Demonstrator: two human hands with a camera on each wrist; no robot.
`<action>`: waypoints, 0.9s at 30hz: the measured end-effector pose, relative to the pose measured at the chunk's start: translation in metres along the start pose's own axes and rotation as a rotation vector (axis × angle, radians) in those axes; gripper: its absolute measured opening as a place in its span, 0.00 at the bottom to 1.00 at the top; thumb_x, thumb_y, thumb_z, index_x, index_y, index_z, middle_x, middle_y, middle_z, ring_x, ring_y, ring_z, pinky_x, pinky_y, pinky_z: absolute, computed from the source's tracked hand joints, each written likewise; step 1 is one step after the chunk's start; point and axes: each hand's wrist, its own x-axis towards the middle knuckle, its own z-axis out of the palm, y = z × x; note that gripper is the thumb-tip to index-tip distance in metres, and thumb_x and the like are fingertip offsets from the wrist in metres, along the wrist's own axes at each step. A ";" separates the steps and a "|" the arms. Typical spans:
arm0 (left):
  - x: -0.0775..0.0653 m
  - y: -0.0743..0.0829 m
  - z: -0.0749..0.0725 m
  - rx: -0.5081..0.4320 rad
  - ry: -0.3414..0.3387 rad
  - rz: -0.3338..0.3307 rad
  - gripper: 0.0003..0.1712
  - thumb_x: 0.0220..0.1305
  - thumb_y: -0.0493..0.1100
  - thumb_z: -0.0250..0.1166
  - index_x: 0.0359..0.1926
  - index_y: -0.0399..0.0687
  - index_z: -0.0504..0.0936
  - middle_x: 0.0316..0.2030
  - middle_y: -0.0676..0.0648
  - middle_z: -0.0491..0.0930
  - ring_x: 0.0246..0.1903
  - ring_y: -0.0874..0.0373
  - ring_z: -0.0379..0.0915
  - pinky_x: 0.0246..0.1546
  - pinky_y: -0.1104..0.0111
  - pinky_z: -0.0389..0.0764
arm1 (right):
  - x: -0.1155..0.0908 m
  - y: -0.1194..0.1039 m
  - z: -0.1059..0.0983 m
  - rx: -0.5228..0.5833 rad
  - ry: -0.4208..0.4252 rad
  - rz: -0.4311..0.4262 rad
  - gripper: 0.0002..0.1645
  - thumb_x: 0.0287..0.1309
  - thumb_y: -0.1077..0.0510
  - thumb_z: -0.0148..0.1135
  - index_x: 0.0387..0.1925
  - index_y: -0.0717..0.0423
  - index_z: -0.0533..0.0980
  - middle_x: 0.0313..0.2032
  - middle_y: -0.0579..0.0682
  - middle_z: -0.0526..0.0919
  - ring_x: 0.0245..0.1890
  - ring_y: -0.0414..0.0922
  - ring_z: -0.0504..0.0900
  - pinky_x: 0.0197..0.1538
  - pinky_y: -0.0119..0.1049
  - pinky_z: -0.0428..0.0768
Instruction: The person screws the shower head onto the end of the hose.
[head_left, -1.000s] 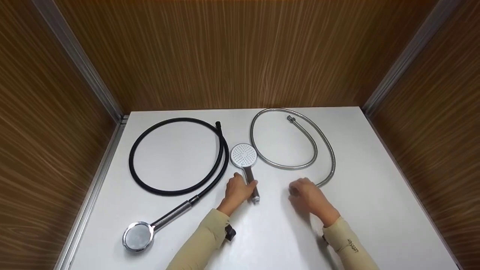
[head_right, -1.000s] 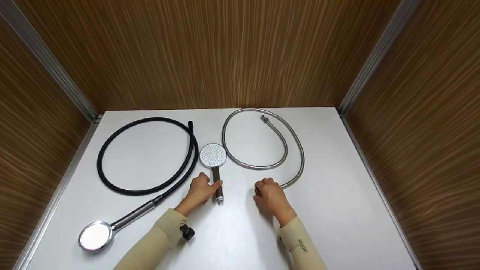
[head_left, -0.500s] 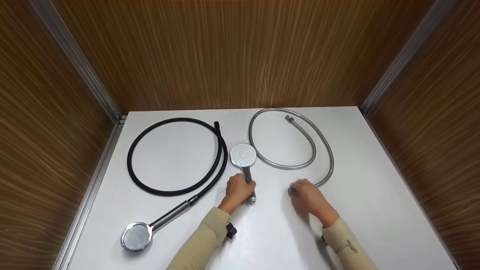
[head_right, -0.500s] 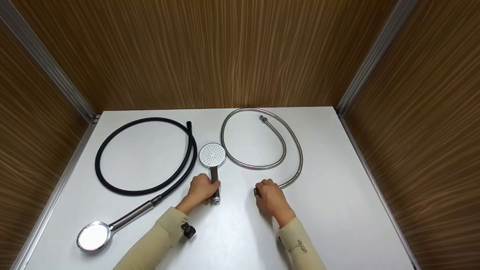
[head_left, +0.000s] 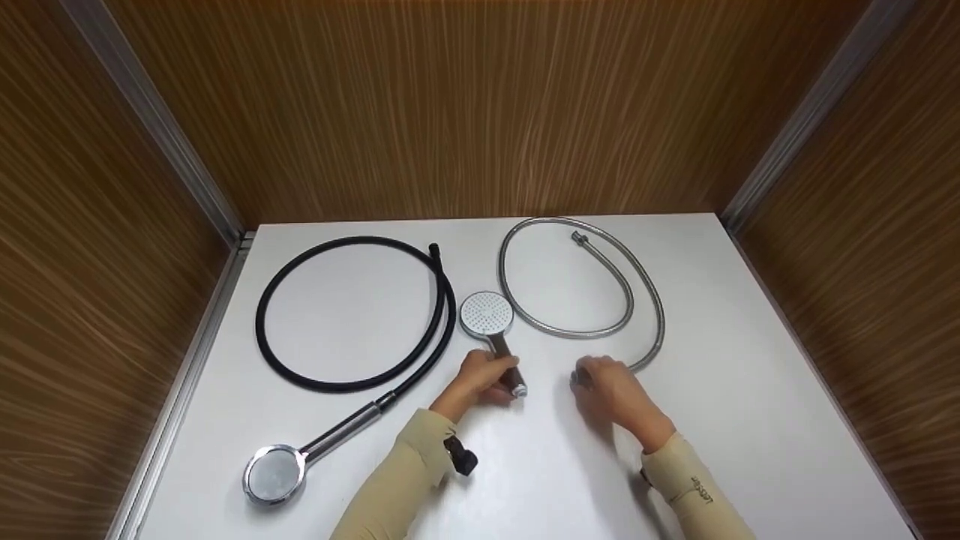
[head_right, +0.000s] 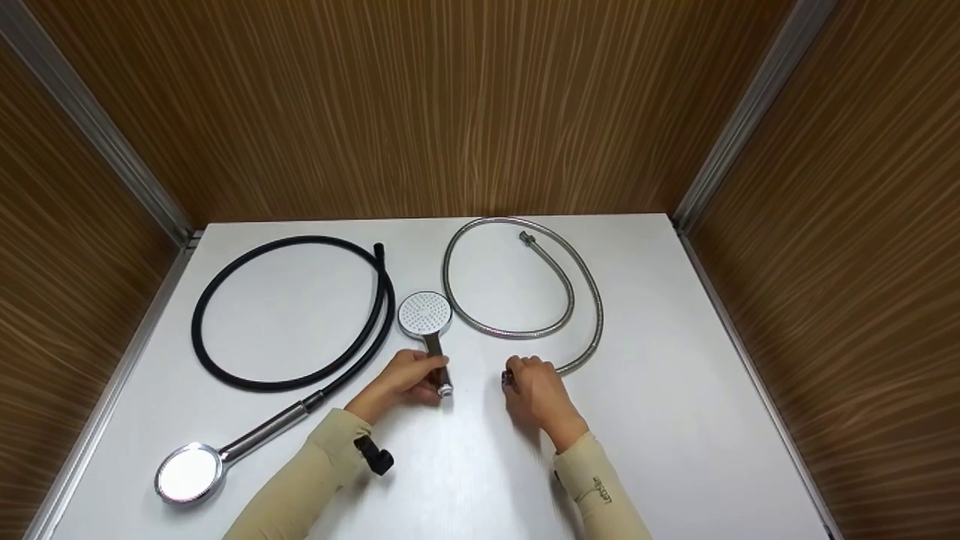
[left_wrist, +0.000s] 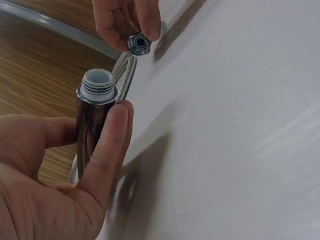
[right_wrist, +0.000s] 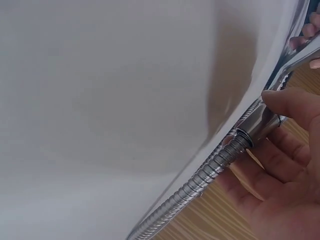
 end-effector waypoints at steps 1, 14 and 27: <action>0.000 -0.002 0.001 -0.054 -0.020 -0.021 0.09 0.67 0.41 0.68 0.35 0.39 0.79 0.21 0.46 0.82 0.19 0.59 0.82 0.23 0.66 0.89 | 0.000 0.000 0.000 0.000 -0.003 -0.001 0.07 0.61 0.64 0.73 0.38 0.60 0.81 0.29 0.49 0.82 0.30 0.45 0.78 0.36 0.44 0.83; 0.000 -0.004 0.022 -0.158 -0.047 0.011 0.09 0.70 0.36 0.69 0.42 0.34 0.79 0.28 0.46 0.80 0.28 0.57 0.81 0.33 0.65 0.90 | 0.007 -0.008 0.001 0.076 -0.028 0.018 0.09 0.65 0.64 0.70 0.45 0.61 0.82 0.37 0.55 0.87 0.38 0.53 0.87 0.47 0.51 0.88; 0.002 0.003 0.029 -0.355 0.002 0.057 0.18 0.69 0.33 0.69 0.54 0.31 0.73 0.31 0.45 0.83 0.28 0.56 0.84 0.36 0.60 0.92 | 0.013 -0.020 0.004 0.113 0.027 -0.055 0.10 0.65 0.64 0.69 0.47 0.61 0.82 0.38 0.54 0.88 0.36 0.51 0.88 0.43 0.48 0.89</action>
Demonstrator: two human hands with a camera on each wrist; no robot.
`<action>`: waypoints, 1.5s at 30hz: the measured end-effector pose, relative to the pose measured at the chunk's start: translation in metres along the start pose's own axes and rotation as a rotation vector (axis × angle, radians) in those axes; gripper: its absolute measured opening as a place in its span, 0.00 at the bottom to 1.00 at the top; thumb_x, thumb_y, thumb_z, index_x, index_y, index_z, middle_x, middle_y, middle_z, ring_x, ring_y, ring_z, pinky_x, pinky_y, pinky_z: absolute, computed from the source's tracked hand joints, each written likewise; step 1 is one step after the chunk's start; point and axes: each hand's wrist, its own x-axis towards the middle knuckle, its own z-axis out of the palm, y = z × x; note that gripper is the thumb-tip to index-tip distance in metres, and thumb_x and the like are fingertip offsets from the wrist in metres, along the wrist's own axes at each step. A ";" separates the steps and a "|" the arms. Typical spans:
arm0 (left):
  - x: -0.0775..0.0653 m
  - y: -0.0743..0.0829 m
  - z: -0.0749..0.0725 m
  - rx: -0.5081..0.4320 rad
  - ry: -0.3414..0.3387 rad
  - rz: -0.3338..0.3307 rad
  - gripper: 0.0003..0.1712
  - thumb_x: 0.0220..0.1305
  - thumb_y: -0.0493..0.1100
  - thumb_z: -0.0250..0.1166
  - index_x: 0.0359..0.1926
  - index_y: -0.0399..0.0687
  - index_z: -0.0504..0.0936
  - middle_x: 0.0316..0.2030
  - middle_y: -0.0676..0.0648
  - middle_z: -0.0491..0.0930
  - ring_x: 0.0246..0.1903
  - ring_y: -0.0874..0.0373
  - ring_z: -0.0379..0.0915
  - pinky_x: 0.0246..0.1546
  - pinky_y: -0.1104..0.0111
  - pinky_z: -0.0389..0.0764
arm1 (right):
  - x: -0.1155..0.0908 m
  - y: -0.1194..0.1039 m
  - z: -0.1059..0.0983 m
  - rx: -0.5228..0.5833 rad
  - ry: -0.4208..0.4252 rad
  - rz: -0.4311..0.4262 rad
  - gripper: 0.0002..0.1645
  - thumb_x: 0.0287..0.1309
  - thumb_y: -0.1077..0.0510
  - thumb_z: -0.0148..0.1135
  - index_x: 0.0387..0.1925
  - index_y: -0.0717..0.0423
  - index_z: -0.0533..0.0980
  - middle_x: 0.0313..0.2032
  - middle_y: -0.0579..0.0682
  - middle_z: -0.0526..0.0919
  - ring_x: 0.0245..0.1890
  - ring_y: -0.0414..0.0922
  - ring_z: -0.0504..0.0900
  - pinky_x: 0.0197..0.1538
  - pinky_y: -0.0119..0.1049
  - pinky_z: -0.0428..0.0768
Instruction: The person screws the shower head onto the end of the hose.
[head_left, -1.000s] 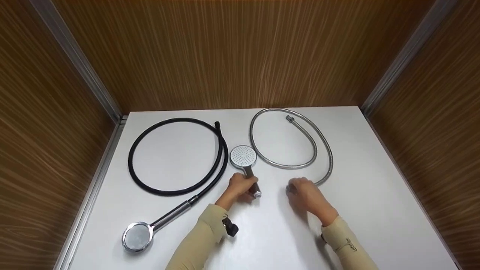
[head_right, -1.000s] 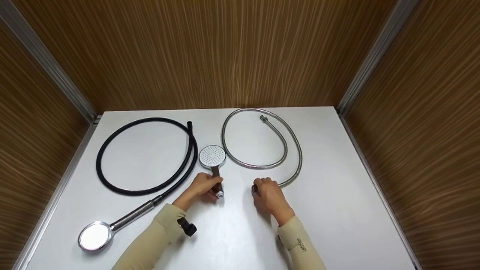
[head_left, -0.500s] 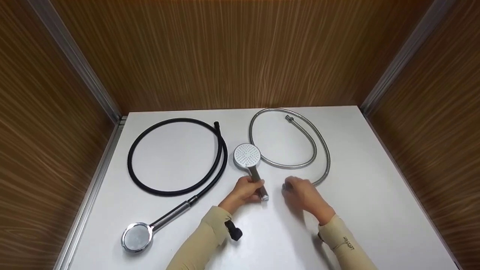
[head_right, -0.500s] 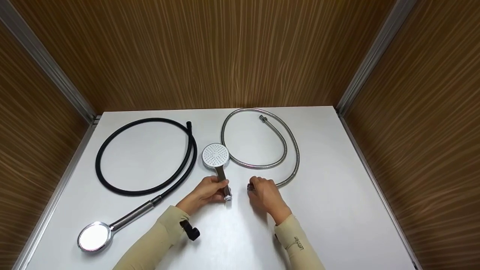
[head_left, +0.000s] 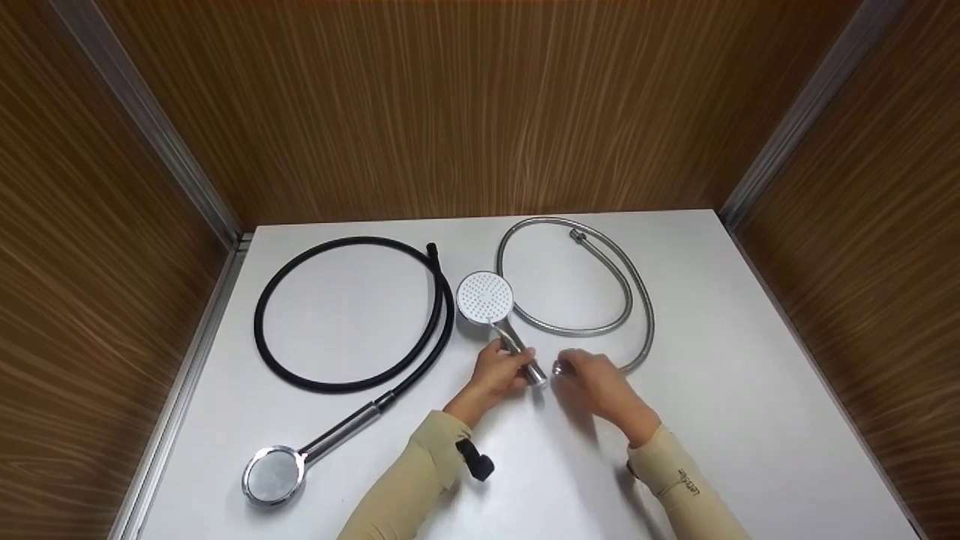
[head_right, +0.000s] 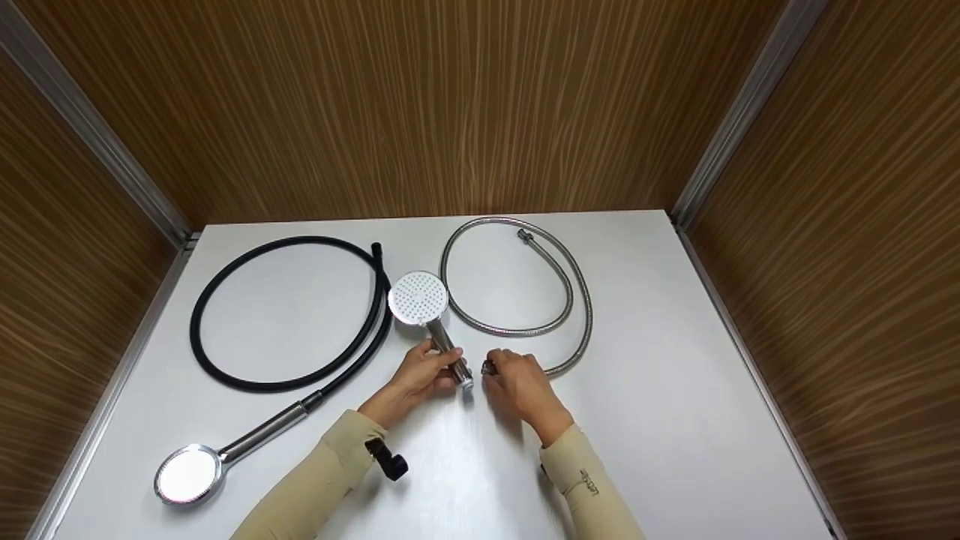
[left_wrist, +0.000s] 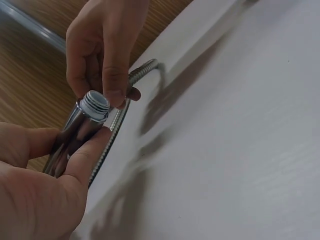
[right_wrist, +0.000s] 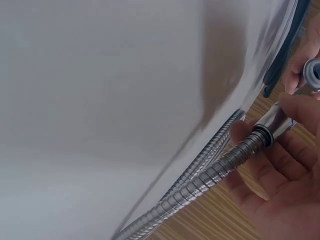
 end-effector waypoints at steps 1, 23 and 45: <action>0.000 0.000 0.001 -0.032 0.007 0.008 0.20 0.69 0.33 0.69 0.55 0.30 0.73 0.33 0.44 0.83 0.29 0.55 0.85 0.38 0.59 0.92 | 0.001 -0.001 0.000 0.010 -0.001 0.001 0.10 0.65 0.64 0.69 0.47 0.61 0.82 0.39 0.54 0.88 0.36 0.51 0.88 0.43 0.48 0.89; -0.001 0.002 0.006 -0.152 0.131 0.109 0.20 0.69 0.32 0.69 0.54 0.33 0.69 0.39 0.37 0.85 0.37 0.50 0.87 0.45 0.53 0.92 | 0.003 -0.012 0.002 0.047 -0.005 0.003 0.12 0.64 0.61 0.71 0.48 0.58 0.82 0.35 0.47 0.84 0.32 0.41 0.78 0.38 0.41 0.84; -0.006 0.001 0.014 -0.232 0.153 0.195 0.28 0.70 0.30 0.67 0.65 0.31 0.65 0.46 0.31 0.84 0.41 0.47 0.87 0.50 0.49 0.90 | 0.003 -0.017 0.008 0.012 0.014 -0.008 0.12 0.71 0.58 0.66 0.52 0.59 0.81 0.36 0.50 0.84 0.34 0.46 0.82 0.41 0.47 0.86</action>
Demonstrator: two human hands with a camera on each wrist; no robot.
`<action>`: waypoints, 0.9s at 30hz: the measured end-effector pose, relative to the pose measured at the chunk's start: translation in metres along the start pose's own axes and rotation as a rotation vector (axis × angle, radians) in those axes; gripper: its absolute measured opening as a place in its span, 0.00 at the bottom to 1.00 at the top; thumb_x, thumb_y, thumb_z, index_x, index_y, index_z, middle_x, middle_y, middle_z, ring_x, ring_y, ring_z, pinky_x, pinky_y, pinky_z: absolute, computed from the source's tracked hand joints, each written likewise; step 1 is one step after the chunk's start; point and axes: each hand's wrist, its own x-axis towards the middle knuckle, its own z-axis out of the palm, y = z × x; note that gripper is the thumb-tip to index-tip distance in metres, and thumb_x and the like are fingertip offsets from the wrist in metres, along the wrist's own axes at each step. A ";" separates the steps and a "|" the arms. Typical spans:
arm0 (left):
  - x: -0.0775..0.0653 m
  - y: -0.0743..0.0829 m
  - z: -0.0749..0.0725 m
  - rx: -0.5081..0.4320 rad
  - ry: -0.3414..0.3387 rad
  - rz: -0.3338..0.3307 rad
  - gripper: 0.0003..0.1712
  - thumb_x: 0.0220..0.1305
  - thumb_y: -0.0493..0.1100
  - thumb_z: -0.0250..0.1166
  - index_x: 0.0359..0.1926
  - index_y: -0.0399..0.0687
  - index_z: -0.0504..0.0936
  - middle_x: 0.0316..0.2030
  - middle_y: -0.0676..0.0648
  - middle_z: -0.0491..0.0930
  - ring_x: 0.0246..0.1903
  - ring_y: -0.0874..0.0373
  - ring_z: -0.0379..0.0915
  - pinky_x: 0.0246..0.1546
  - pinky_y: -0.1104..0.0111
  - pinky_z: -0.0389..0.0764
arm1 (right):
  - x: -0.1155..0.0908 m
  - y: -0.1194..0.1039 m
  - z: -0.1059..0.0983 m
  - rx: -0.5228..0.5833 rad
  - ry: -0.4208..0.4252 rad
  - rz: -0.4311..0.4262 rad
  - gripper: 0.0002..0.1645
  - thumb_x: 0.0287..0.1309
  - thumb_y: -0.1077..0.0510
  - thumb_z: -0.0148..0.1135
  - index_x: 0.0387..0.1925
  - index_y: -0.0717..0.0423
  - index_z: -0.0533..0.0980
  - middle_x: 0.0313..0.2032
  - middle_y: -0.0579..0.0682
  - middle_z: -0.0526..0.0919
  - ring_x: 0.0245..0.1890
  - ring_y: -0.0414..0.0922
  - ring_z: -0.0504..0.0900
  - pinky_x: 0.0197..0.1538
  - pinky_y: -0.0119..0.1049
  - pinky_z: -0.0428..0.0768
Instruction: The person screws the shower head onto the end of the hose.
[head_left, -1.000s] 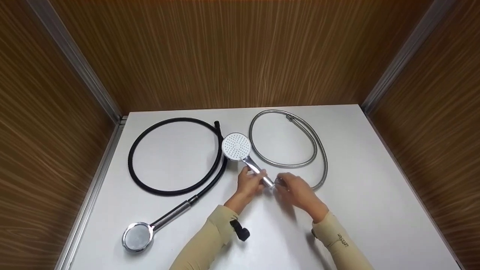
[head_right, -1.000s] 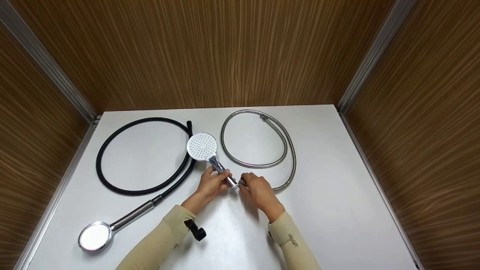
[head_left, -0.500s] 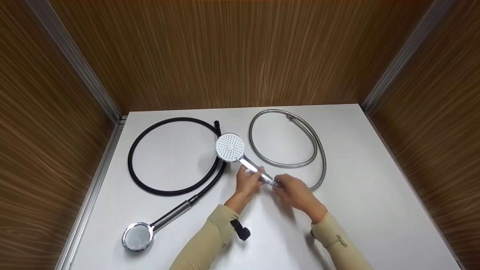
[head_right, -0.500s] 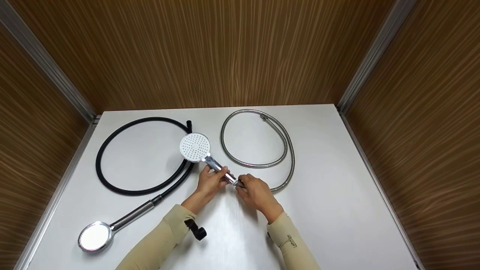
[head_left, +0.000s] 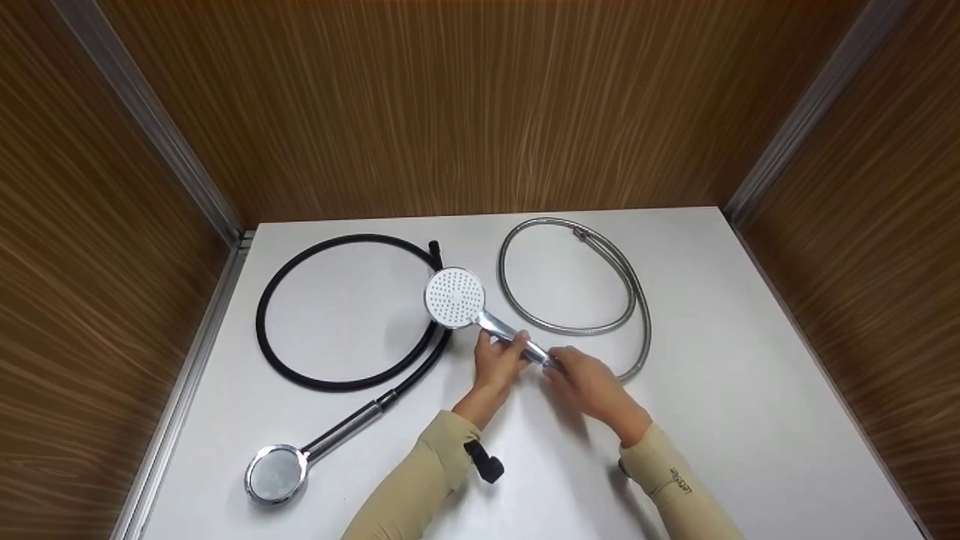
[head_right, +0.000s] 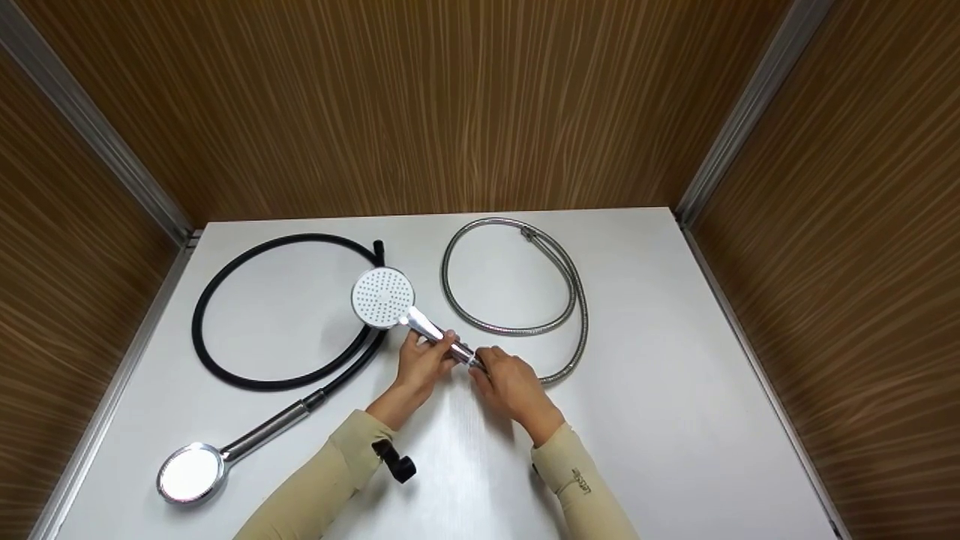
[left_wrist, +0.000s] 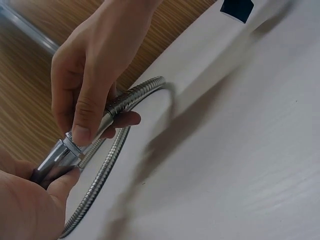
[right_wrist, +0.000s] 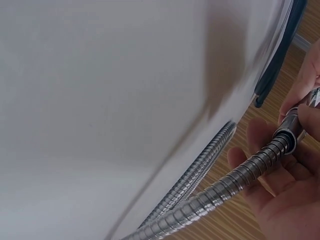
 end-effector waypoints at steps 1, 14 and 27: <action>0.000 0.000 0.000 0.002 -0.002 0.002 0.28 0.70 0.30 0.66 0.66 0.31 0.64 0.46 0.32 0.84 0.42 0.47 0.87 0.50 0.49 0.90 | 0.000 0.000 0.000 0.002 0.001 -0.002 0.13 0.71 0.58 0.65 0.52 0.60 0.81 0.38 0.51 0.85 0.36 0.48 0.84 0.43 0.48 0.87; -0.003 0.001 0.000 0.016 -0.026 0.017 0.24 0.71 0.31 0.66 0.62 0.34 0.66 0.43 0.36 0.83 0.45 0.44 0.87 0.50 0.52 0.91 | 0.002 -0.001 0.000 0.089 -0.026 0.035 0.16 0.71 0.59 0.67 0.55 0.62 0.78 0.37 0.50 0.84 0.34 0.42 0.78 0.41 0.43 0.83; -0.006 0.002 0.002 -0.001 -0.030 0.035 0.28 0.72 0.30 0.65 0.67 0.34 0.64 0.47 0.31 0.83 0.47 0.42 0.87 0.52 0.51 0.90 | 0.001 -0.004 0.001 0.068 -0.008 0.069 0.15 0.75 0.56 0.63 0.54 0.62 0.78 0.34 0.48 0.82 0.33 0.44 0.78 0.41 0.46 0.84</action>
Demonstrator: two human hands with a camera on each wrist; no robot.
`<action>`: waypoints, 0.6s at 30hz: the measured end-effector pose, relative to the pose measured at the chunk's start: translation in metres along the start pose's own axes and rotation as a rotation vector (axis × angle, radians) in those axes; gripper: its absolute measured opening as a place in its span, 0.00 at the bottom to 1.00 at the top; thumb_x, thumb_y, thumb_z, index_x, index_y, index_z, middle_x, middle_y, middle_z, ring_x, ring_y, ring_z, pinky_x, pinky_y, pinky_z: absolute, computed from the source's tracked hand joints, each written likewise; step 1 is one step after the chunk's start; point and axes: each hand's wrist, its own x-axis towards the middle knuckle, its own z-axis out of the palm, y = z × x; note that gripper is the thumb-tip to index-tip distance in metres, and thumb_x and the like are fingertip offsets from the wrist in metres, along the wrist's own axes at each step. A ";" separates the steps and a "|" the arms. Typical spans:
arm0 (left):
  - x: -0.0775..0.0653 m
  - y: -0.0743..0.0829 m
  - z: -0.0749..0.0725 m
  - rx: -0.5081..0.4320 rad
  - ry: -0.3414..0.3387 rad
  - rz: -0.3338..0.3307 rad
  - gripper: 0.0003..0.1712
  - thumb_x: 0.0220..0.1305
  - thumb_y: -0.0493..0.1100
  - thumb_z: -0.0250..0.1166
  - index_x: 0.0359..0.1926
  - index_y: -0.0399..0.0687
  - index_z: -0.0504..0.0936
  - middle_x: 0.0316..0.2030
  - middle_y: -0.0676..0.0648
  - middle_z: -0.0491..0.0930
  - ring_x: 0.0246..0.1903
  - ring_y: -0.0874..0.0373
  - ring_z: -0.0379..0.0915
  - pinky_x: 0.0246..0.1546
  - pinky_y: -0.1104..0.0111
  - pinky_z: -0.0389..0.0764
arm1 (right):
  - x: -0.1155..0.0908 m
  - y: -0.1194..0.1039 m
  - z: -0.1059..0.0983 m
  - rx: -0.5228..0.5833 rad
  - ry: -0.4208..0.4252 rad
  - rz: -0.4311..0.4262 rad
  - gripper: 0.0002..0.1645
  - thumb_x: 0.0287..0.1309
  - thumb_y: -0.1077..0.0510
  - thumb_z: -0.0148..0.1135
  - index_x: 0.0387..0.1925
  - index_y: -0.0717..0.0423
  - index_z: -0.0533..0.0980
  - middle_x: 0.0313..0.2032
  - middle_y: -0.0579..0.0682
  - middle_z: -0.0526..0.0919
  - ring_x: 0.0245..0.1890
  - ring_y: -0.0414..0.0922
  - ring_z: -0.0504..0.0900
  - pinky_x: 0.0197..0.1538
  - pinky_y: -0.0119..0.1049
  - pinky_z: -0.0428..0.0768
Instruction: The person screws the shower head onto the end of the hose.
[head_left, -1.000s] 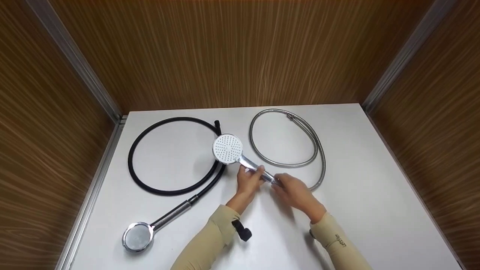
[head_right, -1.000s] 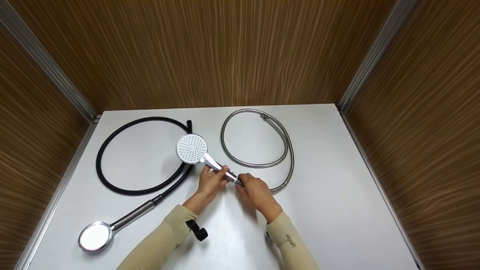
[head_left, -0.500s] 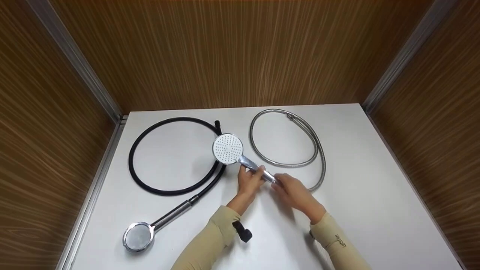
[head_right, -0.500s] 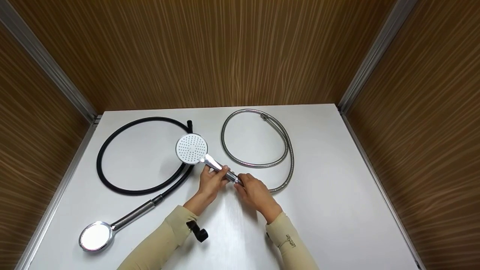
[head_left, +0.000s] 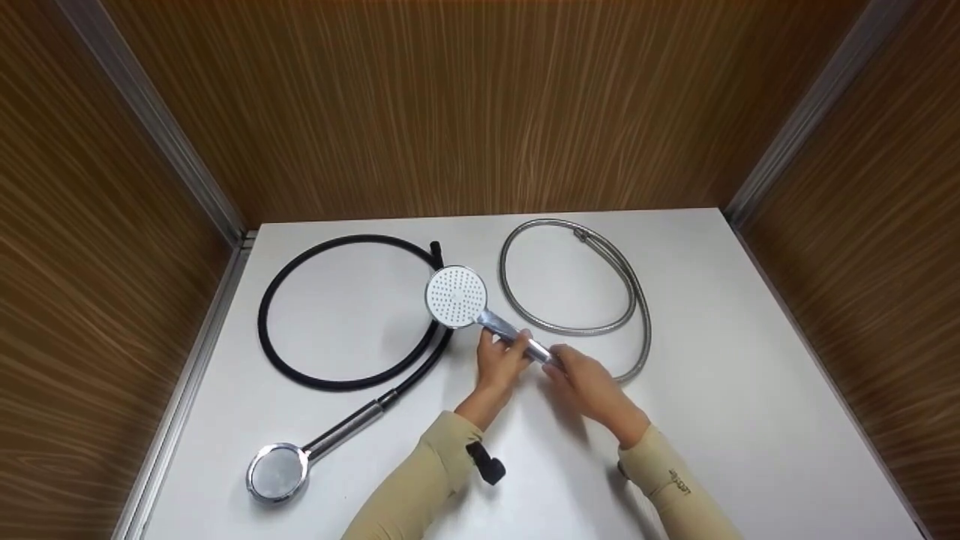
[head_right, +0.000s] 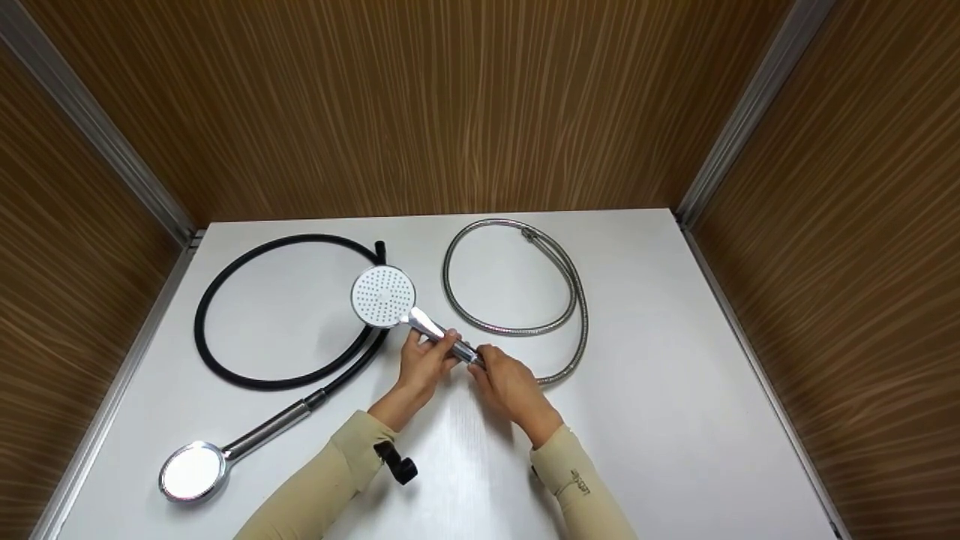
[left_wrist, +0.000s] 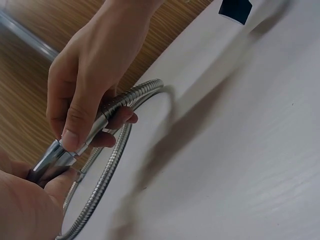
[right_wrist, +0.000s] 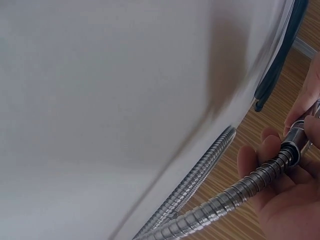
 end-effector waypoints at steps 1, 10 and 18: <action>0.000 0.000 0.000 -0.003 -0.002 0.002 0.28 0.72 0.30 0.65 0.67 0.33 0.64 0.46 0.31 0.83 0.47 0.42 0.87 0.52 0.51 0.90 | 0.000 0.000 0.000 0.004 -0.001 0.007 0.16 0.74 0.55 0.64 0.55 0.62 0.78 0.34 0.48 0.82 0.33 0.44 0.78 0.41 0.46 0.84; 0.000 -0.001 -0.001 0.005 0.009 -0.013 0.29 0.71 0.32 0.66 0.67 0.32 0.64 0.44 0.37 0.83 0.42 0.51 0.86 0.51 0.53 0.91 | 0.001 0.000 -0.001 0.062 -0.007 0.021 0.15 0.68 0.57 0.70 0.51 0.58 0.77 0.31 0.46 0.81 0.29 0.40 0.74 0.35 0.37 0.80; -0.001 -0.004 0.003 -0.065 0.013 0.032 0.25 0.71 0.28 0.65 0.63 0.35 0.65 0.40 0.40 0.80 0.42 0.50 0.83 0.52 0.52 0.90 | 0.001 -0.002 0.000 0.050 0.040 0.009 0.15 0.70 0.56 0.69 0.49 0.58 0.73 0.28 0.46 0.78 0.27 0.41 0.72 0.33 0.39 0.78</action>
